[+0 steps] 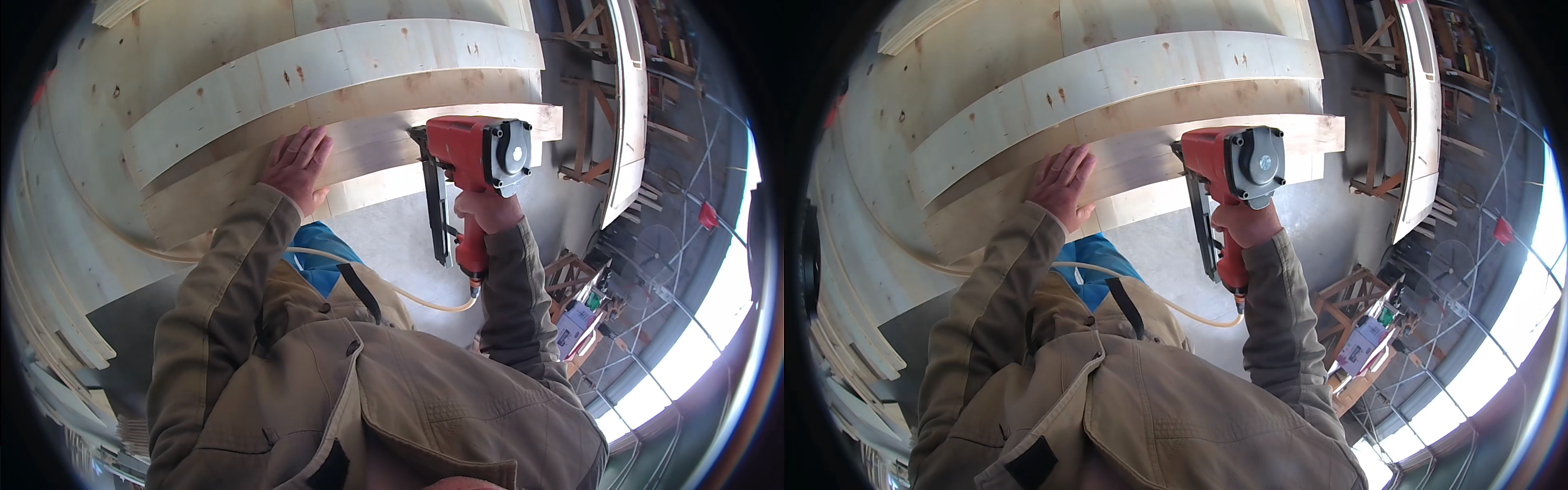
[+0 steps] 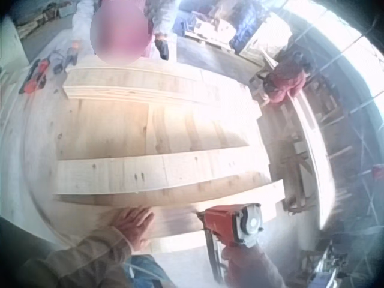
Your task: The person uses a red pneumatic nail gun to fasten curved wooden planks onto a larger wooden frame. They repeatedly position planks, fire nails, and occasionally reload the nail gun with a strip of nails. The work continues across multiple planks in a workshop setting.
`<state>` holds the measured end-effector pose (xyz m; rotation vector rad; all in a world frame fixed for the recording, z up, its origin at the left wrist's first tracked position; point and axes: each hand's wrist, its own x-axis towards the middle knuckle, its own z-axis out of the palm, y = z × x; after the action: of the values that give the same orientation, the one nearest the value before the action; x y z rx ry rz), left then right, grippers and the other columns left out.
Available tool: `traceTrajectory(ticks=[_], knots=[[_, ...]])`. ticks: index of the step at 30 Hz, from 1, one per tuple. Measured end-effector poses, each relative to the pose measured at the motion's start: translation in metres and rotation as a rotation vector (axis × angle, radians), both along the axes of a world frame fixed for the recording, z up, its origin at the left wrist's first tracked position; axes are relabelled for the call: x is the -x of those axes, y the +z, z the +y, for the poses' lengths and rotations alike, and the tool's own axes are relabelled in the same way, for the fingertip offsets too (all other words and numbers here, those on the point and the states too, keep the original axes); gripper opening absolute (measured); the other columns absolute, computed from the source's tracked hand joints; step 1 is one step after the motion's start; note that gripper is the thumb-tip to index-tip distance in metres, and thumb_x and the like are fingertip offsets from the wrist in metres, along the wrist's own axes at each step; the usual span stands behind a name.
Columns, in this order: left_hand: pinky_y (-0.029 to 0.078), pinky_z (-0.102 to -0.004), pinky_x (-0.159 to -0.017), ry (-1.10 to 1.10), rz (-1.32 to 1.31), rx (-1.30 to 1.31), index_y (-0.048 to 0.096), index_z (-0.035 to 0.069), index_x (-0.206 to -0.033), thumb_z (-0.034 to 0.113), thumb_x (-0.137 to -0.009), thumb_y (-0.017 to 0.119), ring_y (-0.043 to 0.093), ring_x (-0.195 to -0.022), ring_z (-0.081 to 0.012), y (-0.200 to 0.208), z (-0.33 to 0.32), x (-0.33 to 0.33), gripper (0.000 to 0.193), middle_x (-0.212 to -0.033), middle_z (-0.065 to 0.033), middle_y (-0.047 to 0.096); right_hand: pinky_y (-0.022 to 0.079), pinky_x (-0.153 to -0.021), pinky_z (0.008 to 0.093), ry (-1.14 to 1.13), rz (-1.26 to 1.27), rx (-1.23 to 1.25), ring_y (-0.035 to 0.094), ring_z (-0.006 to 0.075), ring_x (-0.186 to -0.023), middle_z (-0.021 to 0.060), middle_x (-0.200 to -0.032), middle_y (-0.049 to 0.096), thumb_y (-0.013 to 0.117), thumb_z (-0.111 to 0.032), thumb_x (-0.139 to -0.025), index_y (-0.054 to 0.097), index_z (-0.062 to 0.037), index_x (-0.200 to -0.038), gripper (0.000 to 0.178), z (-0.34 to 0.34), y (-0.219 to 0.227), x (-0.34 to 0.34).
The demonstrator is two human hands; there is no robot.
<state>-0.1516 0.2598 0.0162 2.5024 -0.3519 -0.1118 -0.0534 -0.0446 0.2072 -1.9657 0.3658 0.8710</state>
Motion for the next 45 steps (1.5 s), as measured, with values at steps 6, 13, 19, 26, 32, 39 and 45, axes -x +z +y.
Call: traceTrajectory(ticks=[6, 13, 19, 26, 32, 39, 45], knots=[[0.028, -0.0537, -0.122, 0.01, -0.025, -0.029, 0.043, 0.014, -0.153, 0.025, -0.068, 0.091, 0.034, -0.151, -0.0294, -0.002, -0.003, 0.002, 0.099, -0.163, -0.0089, 0.037, 0.048, -0.053, 0.0326, 0.0, -0.043, -0.001, 0.059, 0.0152, -0.067, 0.0042, -0.088, 0.062, 0.062, 0.01, -0.065, 0.065, 0.0004, -0.114, 0.05, 0.003, -0.019, 0.011], [0.029, -0.0542, -0.122, 0.022, -0.065, -0.028, 0.043, 0.015, -0.153, 0.023, -0.067, 0.09, 0.037, -0.15, -0.029, -0.007, -0.004, 0.002, 0.098, -0.162, -0.009, 0.039, 0.05, -0.054, 0.0324, -0.101, -0.016, -0.087, 0.059, 0.0161, -0.068, 0.0045, -0.092, 0.06, 0.061, 0.009, -0.064, 0.065, 0.0001, -0.117, 0.054, -0.004, -0.016, 0.022], [0.028, -0.0538, -0.122, 0.025, -0.046, -0.033, 0.043, 0.015, -0.154, 0.024, -0.069, 0.089, 0.036, -0.151, -0.0282, -0.007, -0.004, 0.003, 0.097, -0.163, -0.0075, 0.038, 0.05, -0.055, 0.0324, -0.079, -0.113, -0.095, 0.061, 0.0161, -0.074, 0.0055, -0.092, 0.061, 0.062, 0.01, -0.064, 0.064, 0.0009, -0.115, 0.052, 0.004, -0.015, 0.022], [0.025, -0.0535, -0.124, 0.019, 0.004, -0.034, 0.043, 0.016, -0.154, 0.026, -0.073, 0.088, 0.033, -0.153, -0.0259, -0.003, -0.003, 0.003, 0.093, -0.165, -0.0064, 0.035, 0.049, -0.053, 0.032, -0.094, -0.074, -0.073, 0.061, 0.0162, -0.069, 0.006, -0.093, 0.064, 0.062, 0.011, -0.065, 0.064, 0.0006, -0.114, 0.05, 0.008, -0.009, 0.013], [0.026, -0.0536, -0.124, 0.033, 0.001, -0.019, 0.044, 0.015, -0.153, 0.024, -0.072, 0.088, 0.034, -0.152, -0.0273, -0.002, -0.003, 0.002, 0.093, -0.164, -0.008, 0.037, 0.05, -0.056, 0.0326, -0.004, -0.074, -0.015, 0.061, 0.0158, -0.071, 0.0051, -0.096, 0.065, 0.064, 0.009, -0.065, 0.065, 0.0008, -0.115, 0.051, 0.012, -0.017, 0.006], [0.026, -0.0526, -0.124, 0.03, -0.02, -0.002, 0.045, 0.014, -0.153, 0.024, -0.07, 0.089, 0.035, -0.152, -0.0273, -0.006, -0.002, 0.002, 0.095, -0.163, -0.0081, 0.039, 0.051, -0.057, 0.0326, -0.01, -0.062, -0.032, 0.06, 0.0161, -0.072, 0.005, -0.094, 0.062, 0.064, 0.007, -0.063, 0.066, -0.0008, -0.117, 0.055, -0.003, 0.013, 0.02], [0.025, -0.0534, -0.124, 0.025, -0.044, -0.034, 0.043, 0.014, -0.155, 0.024, -0.072, 0.087, 0.035, -0.151, -0.0277, -0.009, -0.005, 0.003, 0.095, -0.163, -0.008, 0.039, 0.052, -0.058, 0.0326, -0.049, 0.001, -0.024, 0.062, 0.0162, -0.075, 0.0069, -0.1, 0.067, 0.064, 0.008, -0.067, 0.066, 0.0005, -0.119, 0.053, -0.014, -0.003, 0.043]])
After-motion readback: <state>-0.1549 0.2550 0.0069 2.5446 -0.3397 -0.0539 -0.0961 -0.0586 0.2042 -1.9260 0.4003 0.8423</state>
